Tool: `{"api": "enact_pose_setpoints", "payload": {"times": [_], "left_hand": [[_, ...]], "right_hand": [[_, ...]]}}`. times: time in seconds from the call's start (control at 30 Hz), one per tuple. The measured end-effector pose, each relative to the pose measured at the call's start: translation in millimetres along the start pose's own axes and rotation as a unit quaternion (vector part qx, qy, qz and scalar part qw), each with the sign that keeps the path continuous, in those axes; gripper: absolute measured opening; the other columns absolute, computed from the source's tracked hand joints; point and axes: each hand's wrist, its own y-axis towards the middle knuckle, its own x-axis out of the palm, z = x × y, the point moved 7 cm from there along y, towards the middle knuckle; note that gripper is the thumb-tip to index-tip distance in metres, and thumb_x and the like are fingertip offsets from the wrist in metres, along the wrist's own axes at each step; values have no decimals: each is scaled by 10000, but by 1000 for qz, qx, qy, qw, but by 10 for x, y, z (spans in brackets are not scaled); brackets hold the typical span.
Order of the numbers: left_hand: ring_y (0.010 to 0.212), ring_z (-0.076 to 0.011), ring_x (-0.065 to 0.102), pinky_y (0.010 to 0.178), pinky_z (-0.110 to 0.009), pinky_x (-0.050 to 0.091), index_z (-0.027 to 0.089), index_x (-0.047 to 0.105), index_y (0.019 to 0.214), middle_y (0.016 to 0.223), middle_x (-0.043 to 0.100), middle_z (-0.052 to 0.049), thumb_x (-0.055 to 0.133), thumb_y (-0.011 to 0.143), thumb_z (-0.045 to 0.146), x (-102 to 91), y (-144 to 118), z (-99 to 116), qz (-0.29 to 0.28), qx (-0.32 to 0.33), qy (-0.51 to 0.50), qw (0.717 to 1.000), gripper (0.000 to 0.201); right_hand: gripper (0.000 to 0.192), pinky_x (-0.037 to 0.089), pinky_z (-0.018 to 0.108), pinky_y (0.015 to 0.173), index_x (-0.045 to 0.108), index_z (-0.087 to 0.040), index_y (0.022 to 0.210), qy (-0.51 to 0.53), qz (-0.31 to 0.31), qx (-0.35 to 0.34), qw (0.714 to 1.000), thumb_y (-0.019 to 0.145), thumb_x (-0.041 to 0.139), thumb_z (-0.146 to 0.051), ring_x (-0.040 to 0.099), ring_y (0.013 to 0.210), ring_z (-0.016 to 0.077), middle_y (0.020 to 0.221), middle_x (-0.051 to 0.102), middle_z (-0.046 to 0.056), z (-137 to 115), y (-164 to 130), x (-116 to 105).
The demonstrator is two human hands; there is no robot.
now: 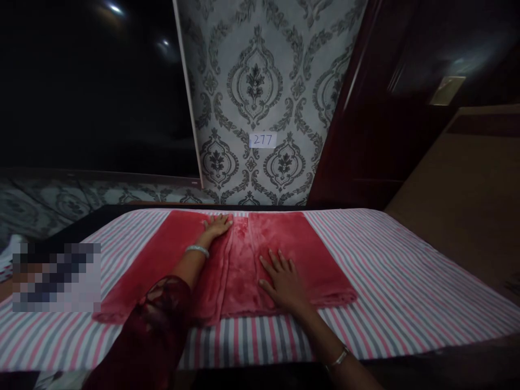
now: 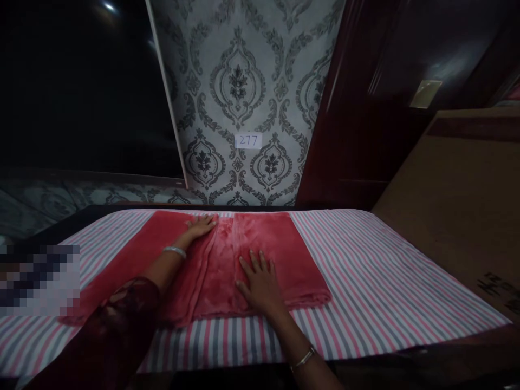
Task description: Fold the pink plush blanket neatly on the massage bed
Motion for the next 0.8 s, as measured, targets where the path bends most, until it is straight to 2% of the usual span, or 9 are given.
{"api": "enact_pose_setpoints", "payload": {"times": [0.1,0.2,0.33,0.43,0.5,0.6,0.7,0.8], "left_hand": [[1506,-359,241,1165,-642,224,306,373,1539,1634,317,-96,349,961,540,10,-152,140,5,32,1,999,624],[1533,-346,153,1194,-636,116,333,387,1526,1670,227,-57,406,950,540,153,-378,285,11,62,11,998,613],[1534,-370,126,1189,-657,52,310,438,1501,1683,171,-70,449,947,492,258,-561,371,24,73,17,997,583],[1504,-379,226,1184,-628,152,260,557,1414,1643,296,-104,469,942,440,184,-541,439,33,72,7,997,513],[1459,-348,330,1181,-541,231,207,663,1285,1548,457,-135,432,957,401,113,-474,529,40,69,-5,997,446],[1323,-305,515,1104,-408,365,146,735,1125,1323,652,-177,384,976,420,83,-332,698,28,55,-33,998,469],[1137,-288,655,916,-333,486,131,731,1105,1163,728,-174,422,953,530,139,-194,837,-5,25,-71,997,527],[1091,-287,681,826,-311,507,129,713,1122,1158,729,-175,513,912,575,184,-106,926,-18,-8,-102,995,532]], "right_hand": [[678,76,545,1209,248,-344,1585,6,-18,7,1000,967,434,-553,26,1548,312,1685,93,33,19,33,-5],[662,96,555,1200,282,-320,1580,10,-25,18,999,972,418,-545,64,1545,321,1681,138,54,-15,77,-38],[694,180,501,1186,342,-184,1563,25,-13,18,999,965,428,-527,195,1520,316,1635,279,156,-220,27,-73],[754,217,491,1171,376,-141,1542,30,3,3,1000,909,529,-521,255,1491,351,1614,312,189,-393,-129,-63],[733,251,486,1155,388,-155,1537,28,18,-4,999,894,560,-459,306,1462,353,1604,341,175,-456,-247,-61],[650,326,474,1102,421,-180,1520,15,42,4,999,900,534,-339,421,1368,336,1547,438,150,-463,-373,-77],[600,385,457,1038,468,-197,1487,-5,60,3,998,890,504,-242,487,1273,320,1468,523,135,-461,-406,-94],[591,417,429,988,501,-199,1462,-21,52,11,998,879,437,-121,531,1207,300,1417,572,128,-443,-371,-86]]}}
